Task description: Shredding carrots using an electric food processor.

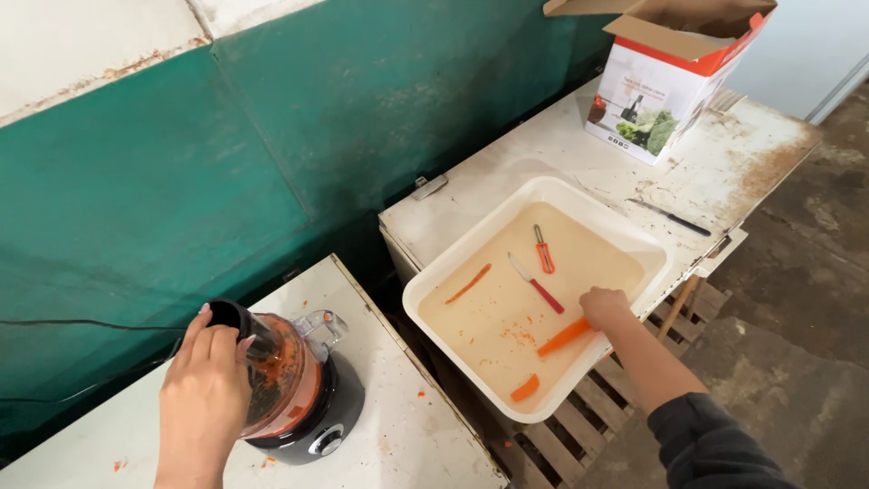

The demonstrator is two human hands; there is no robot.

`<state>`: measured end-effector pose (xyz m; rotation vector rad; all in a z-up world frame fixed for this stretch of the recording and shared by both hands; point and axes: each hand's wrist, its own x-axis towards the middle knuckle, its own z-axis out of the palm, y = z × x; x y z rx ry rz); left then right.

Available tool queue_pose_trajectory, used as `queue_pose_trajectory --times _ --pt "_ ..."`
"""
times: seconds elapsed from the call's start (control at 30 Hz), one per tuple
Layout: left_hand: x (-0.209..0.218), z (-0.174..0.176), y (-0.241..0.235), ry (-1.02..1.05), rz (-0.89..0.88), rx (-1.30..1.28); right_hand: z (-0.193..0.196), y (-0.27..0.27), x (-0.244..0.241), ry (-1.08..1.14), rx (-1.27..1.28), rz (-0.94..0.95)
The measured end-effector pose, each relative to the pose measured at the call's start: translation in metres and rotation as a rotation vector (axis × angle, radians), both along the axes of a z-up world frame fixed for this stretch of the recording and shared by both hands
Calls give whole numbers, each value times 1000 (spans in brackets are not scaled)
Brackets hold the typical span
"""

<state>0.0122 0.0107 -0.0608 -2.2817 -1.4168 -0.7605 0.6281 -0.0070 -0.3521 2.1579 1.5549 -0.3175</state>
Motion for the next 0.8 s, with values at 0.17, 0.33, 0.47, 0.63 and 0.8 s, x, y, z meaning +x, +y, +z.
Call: queue_pose_trajectory --times 0.17,0.33,0.47,0.63,0.8 --pt "0 3 -2 -17 -15 -17 25 -3 -6 64 -58 1" --pt "-1 7 -2 -34 -42 -31 6 -4 -37 105 131 133" --pt "0 9 -4 -71 -57 -51 23 -22 -110 458 58 340" --pt "2 15 -2 -99 -42 -14 23 -39 -160 491 -54 598" --pt "-1 30 2 -170 -54 80 15 -34 -165 395 -119 743"
